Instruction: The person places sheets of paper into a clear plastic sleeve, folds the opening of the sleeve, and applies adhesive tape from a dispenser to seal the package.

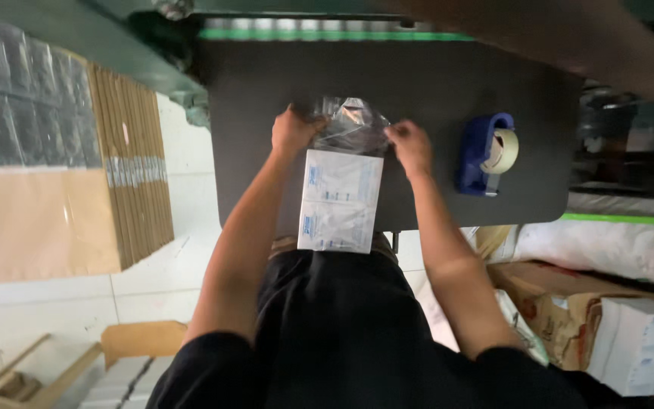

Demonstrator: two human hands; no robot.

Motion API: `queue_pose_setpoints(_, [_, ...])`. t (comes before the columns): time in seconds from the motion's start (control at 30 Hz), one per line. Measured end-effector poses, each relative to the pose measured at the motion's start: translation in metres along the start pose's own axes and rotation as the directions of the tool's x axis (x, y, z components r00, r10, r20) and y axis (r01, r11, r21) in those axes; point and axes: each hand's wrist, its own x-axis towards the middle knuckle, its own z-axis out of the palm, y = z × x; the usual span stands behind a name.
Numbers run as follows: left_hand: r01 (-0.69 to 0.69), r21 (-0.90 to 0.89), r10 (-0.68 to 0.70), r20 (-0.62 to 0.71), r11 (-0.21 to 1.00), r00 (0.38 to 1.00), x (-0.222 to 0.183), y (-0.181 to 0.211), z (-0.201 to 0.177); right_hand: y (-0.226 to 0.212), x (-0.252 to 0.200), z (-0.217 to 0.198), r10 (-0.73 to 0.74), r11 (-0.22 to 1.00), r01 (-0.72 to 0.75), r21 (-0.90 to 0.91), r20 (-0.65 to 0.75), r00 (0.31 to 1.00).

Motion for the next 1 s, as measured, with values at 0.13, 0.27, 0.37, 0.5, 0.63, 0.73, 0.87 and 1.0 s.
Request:
queue_pose_setpoints(0.13, [0.236,0.079,-0.235,-0.02,0.969,0.972,0.067,-0.01,0.013,-0.033,0.037,0.009,0.02,0.988,-0.024,-0.155,-0.025,0.999])
queue_pose_setpoints(0.27, [0.309,-0.113,-0.324,-0.167,0.944,0.931,0.009,0.04,-0.034,-0.049,0.02,0.005,0.093,0.965,-0.055,0.256,-0.139,0.986])
queue_pose_setpoints(0.37, [0.182,-0.097,-0.198,-0.19,0.979,0.962,0.028,-0.002,-0.002,-0.019,0.038,0.03,0.094,0.928,-0.074,0.366,-0.036,0.995])
queue_pose_setpoints(0.5, [0.251,-0.016,-0.241,-0.343,0.968,0.908,0.054,0.011,-0.004,-0.023,0.088,0.03,0.029,0.988,0.004,0.154,-0.213,0.977])
queue_pose_setpoints(0.63, [0.159,-0.269,-0.289,-0.561,0.95,0.776,0.001,0.026,-0.021,-0.073,0.019,-0.014,0.025,0.945,0.13,0.299,-0.464,0.886])
queue_pose_setpoints(0.73, [0.16,-0.204,-0.212,-0.266,0.966,0.941,-0.029,0.042,-0.037,-0.103,-0.041,-0.035,-0.04,0.906,0.244,0.346,-0.503,0.863])
queue_pose_setpoints(0.87, [0.188,-0.028,-0.189,-0.231,0.982,0.954,0.022,-0.002,0.003,-0.132,-0.115,-0.036,-0.421,0.907,0.419,-0.051,-0.174,0.89])
queue_pose_setpoints(1.0, [0.227,-0.088,-0.243,-0.268,0.97,0.932,-0.008,0.04,-0.031,-0.114,-0.119,0.002,-0.566,0.71,0.622,-0.329,0.259,0.783])
